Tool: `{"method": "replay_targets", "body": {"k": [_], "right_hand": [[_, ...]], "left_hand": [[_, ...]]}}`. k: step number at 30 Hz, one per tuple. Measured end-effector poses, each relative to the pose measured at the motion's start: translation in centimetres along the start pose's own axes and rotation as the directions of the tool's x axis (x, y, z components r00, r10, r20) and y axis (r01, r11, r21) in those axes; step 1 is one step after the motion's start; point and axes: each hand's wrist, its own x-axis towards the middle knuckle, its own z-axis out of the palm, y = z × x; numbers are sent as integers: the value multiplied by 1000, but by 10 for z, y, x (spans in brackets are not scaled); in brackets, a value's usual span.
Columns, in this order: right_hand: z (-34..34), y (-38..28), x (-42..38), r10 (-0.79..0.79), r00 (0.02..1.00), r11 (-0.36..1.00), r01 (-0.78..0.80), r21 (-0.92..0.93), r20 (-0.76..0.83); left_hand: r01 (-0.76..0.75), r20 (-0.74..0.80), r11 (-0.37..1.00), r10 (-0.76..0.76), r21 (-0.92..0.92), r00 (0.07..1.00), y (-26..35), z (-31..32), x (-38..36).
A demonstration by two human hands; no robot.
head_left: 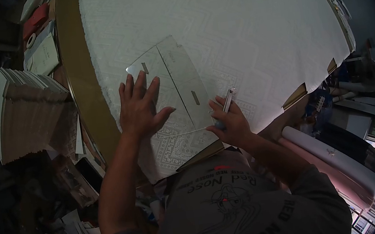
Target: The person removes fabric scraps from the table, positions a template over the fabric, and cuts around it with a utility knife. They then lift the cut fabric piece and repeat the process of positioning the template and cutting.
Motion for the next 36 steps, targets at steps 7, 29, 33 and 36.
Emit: {"method": "replay_targets", "body": {"k": [7, 29, 33, 36], "right_hand": [[-2, -2, 2, -11, 1000, 1000, 11, -16, -10], [0, -1, 0, -31, 999, 999, 31, -15, -24], [0, -1, 1, -39, 999, 999, 39, -18, -26], [0, -1, 0, -53, 998, 998, 52, -45, -18]], "left_hand": [[-10, -8, 1000, 10, 13, 1000, 0, 0, 0], [2, 5, 999, -2, 37, 1000, 2, 0, 0], [-5, 2, 999, 5, 40, 1000, 2, 1, -1], [-14, 19, 998, 13, 54, 1000, 0, 1, -1]]}}
